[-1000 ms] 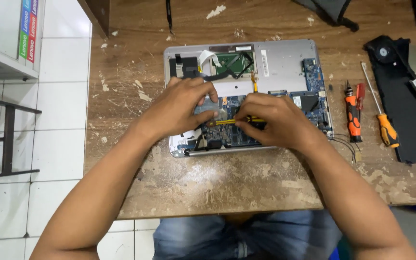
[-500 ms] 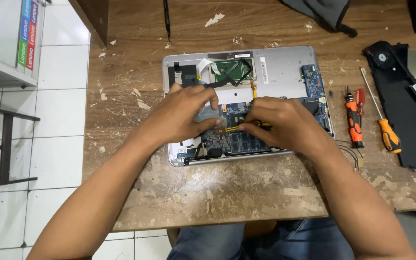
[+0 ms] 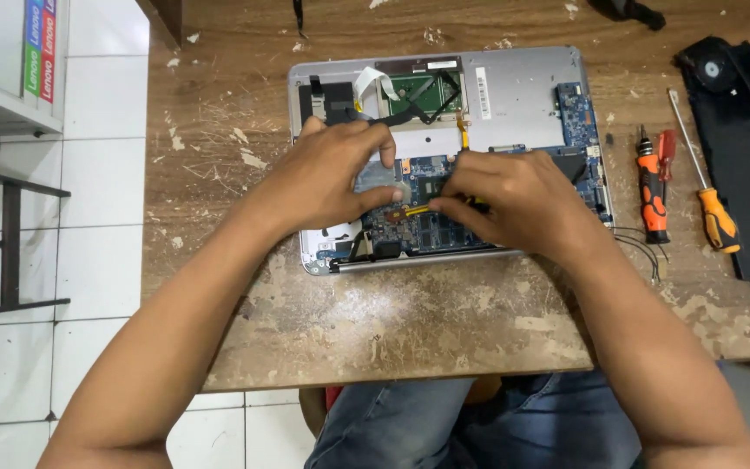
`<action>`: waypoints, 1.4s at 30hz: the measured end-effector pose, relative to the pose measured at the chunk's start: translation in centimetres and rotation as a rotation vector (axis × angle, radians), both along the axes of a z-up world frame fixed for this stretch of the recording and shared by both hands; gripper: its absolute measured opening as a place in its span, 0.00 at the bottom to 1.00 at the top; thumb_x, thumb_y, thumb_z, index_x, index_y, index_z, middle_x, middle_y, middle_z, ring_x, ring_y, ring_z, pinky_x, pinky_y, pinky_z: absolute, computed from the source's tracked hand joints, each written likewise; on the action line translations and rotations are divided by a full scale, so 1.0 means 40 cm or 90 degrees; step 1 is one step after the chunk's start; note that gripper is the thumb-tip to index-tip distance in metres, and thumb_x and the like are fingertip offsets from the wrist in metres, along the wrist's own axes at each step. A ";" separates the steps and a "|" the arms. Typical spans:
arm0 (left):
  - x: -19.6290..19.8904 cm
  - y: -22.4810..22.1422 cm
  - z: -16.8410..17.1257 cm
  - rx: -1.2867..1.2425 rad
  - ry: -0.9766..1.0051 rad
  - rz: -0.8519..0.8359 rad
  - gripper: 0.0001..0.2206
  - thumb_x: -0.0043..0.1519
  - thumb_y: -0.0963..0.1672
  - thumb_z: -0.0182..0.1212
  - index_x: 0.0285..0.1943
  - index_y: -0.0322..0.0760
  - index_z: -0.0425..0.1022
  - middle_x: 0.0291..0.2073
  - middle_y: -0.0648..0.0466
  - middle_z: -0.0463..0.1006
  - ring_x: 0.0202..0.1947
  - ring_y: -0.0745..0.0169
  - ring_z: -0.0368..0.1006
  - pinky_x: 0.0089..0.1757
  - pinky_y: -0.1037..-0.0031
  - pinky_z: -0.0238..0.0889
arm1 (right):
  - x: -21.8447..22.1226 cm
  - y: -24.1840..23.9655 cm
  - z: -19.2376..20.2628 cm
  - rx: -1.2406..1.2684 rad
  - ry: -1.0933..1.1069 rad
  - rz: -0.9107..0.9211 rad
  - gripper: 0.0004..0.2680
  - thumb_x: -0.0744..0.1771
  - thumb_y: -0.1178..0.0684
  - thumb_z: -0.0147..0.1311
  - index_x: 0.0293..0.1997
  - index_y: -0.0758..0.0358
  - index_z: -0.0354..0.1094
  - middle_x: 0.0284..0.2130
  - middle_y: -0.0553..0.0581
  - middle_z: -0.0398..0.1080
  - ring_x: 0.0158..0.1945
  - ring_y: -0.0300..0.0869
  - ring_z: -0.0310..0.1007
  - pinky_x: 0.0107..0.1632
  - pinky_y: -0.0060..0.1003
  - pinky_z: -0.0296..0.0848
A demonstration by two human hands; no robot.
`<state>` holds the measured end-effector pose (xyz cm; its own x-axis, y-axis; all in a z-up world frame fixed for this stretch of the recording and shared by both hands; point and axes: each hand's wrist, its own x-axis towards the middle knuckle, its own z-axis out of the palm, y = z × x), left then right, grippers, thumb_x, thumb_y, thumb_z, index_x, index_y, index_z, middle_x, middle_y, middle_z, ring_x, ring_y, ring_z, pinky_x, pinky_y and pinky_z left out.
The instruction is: Connecting and routing internal cables on a laptop motherboard during a repair process.
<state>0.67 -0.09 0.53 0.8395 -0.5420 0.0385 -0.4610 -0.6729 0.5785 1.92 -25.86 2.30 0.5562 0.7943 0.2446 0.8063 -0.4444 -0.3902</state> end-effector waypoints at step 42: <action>0.004 -0.013 0.009 -0.020 0.124 -0.018 0.10 0.59 0.50 0.71 0.43 0.52 0.76 0.32 0.64 0.74 0.41 0.64 0.69 0.52 0.63 0.52 | -0.034 0.002 0.010 0.028 -0.031 0.094 0.10 0.67 0.52 0.63 0.28 0.64 0.67 0.23 0.53 0.65 0.21 0.42 0.60 0.20 0.37 0.57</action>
<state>0.83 -0.60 0.87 0.8172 -0.5665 -0.1059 -0.3566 -0.6414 0.6792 0.57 -25.80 2.71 0.4201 0.8548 0.3047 0.8805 -0.3027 -0.3649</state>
